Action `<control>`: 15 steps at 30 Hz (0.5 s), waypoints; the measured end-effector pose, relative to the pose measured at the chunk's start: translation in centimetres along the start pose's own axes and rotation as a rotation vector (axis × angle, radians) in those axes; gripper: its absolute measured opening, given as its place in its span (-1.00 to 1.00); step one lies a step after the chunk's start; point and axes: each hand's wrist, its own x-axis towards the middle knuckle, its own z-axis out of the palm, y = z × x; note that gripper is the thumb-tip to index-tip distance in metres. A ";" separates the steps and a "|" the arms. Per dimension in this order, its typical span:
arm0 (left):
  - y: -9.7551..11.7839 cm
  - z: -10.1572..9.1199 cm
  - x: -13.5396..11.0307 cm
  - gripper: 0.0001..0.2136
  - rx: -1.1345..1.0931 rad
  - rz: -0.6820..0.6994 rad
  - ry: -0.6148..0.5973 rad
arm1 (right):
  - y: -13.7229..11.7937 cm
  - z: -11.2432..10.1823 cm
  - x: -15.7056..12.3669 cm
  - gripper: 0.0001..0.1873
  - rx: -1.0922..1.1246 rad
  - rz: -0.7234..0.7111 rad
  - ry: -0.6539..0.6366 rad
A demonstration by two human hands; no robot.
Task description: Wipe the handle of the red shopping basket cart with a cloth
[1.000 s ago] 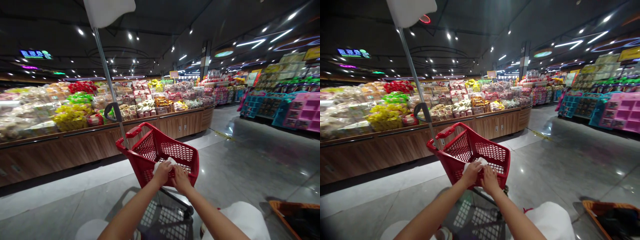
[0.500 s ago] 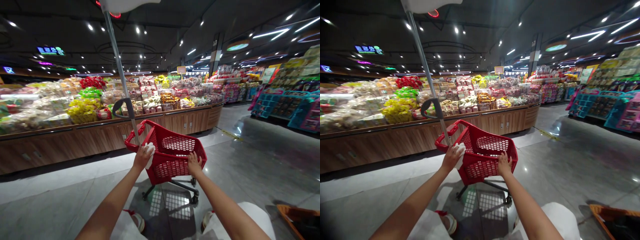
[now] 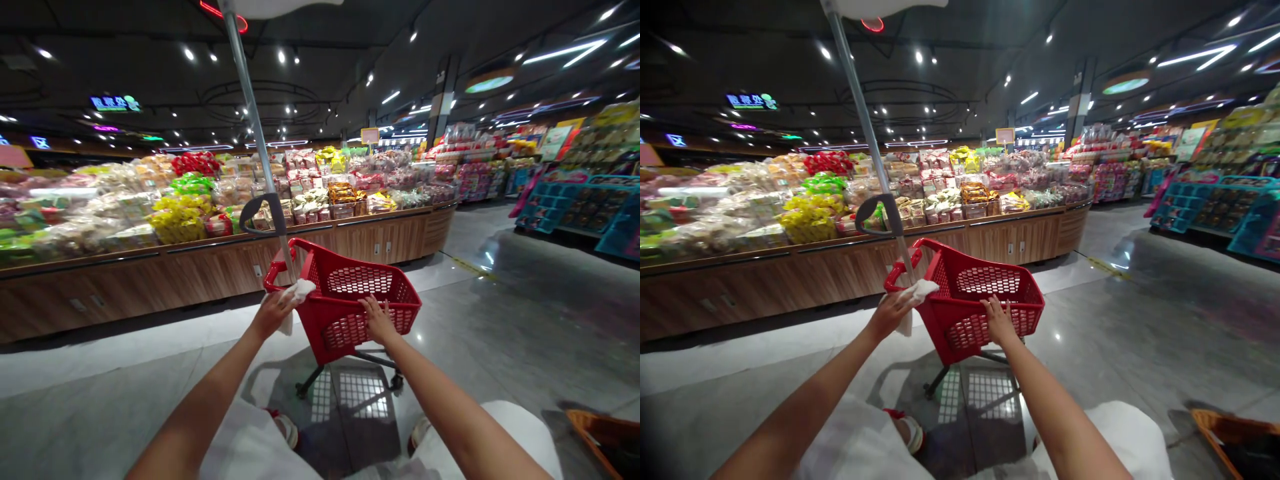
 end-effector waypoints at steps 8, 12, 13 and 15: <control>-3.2 -3.7 2.1 -0.64 0.065 -0.425 0.217 | -5.3 -2.1 3.5 -0.16 0.092 0.147 -0.113; 0.5 -2.1 6.3 -0.74 -0.073 -0.409 0.101 | -11.0 -3.8 6.0 -0.12 0.391 -0.156 0.028; 1.4 -1.8 6.8 -0.75 -0.076 -0.399 0.074 | -12.3 -4.1 6.7 -0.13 0.504 -0.199 0.058; 2.7 -1.7 7.2 -0.74 -0.067 -0.391 0.065 | -14.3 -4.8 7.7 -0.23 0.723 -0.231 0.095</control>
